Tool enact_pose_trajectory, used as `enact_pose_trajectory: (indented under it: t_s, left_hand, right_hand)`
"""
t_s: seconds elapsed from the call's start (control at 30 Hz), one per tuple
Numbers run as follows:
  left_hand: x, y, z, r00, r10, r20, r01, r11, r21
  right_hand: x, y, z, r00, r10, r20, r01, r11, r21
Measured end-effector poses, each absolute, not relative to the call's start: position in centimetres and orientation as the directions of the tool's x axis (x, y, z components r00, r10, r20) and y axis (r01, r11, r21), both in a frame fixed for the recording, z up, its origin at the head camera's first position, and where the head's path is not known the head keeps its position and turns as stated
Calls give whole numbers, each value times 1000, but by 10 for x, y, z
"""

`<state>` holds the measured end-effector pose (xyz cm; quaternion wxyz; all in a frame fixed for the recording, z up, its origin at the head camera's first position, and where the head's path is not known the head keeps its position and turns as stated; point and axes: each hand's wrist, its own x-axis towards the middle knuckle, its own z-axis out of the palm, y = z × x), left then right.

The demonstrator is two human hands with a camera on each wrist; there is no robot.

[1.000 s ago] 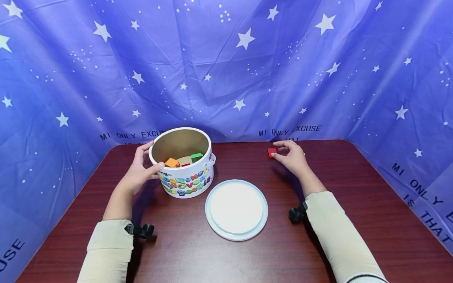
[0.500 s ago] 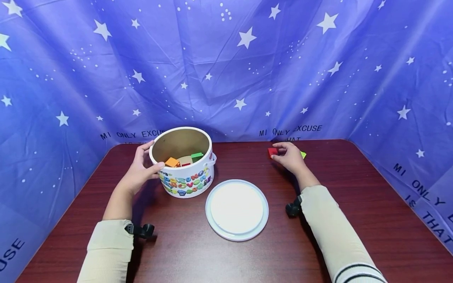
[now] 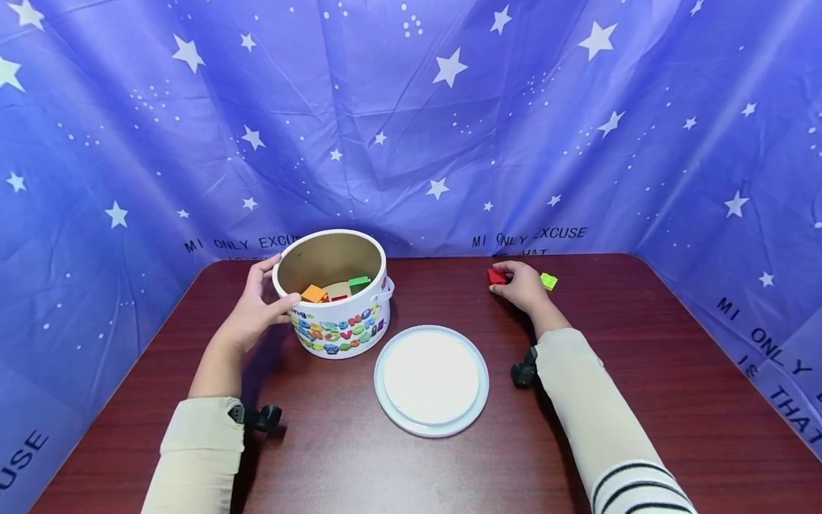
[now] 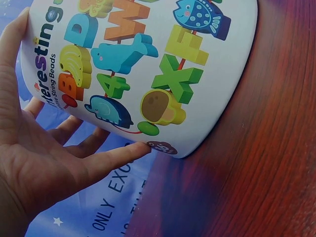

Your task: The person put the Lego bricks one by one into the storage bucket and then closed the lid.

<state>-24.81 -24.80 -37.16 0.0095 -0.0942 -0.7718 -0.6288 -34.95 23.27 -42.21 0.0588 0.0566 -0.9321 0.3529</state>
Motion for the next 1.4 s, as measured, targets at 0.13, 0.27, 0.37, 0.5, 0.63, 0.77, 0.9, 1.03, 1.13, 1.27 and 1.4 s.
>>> enact_pose_trajectory:
  t_s: [0.13,0.27,0.37,0.5,0.63,0.77,0.9,1.03,1.13,1.27,1.4]
  left_hand:
    - [-249,-248,-370,-982,136,134,159,196,968]
    - [-250,-247,-371,-981,138,135,161,198,967]
    - [-251,-246,-372,-981,136,134,160,194,968]
    - [-251,-246,-372,-982,135,135,159,187,969]
    - [-251,-246,-372,-982,131,132,155,186,970]
    - [-251,-246,-373,-983,130,131,155,190,970]
    - [-251,-246,-372,-983,128,133,156,194,968]
    - [-251,-247,-373,-983,128,131,154,194,969]
    - [-250,-247,-372,-984,127,128,151,199,968]
    - [-250,-247,-372,-984,128,127,150,195,969]
    - [-249,-248,-371,-984,125,127,150,192,970]
  right_hand:
    - [-352,232,-422,-986,-58,157,-147,757,-637]
    - [-352,232,-423,-986,-55,155,-141,764,-629]
    - [-352,232,-424,-985,-55,163,-147,764,-628]
    - [-351,231,-425,-983,-47,176,-149,759,-634]
    - [-348,228,-422,-983,-39,179,-148,747,-648]
    - [-345,223,-416,-982,-42,185,-155,737,-658]
    - [-342,217,-411,-976,-61,210,-188,724,-663]
    - [-339,212,-409,-965,-91,244,-235,708,-666]
    - [-337,208,-407,-957,-105,270,-265,695,-669]
    - [-334,202,-404,-937,-128,325,-324,666,-672]
    - [-331,195,-400,-915,-160,370,-382,637,-670]
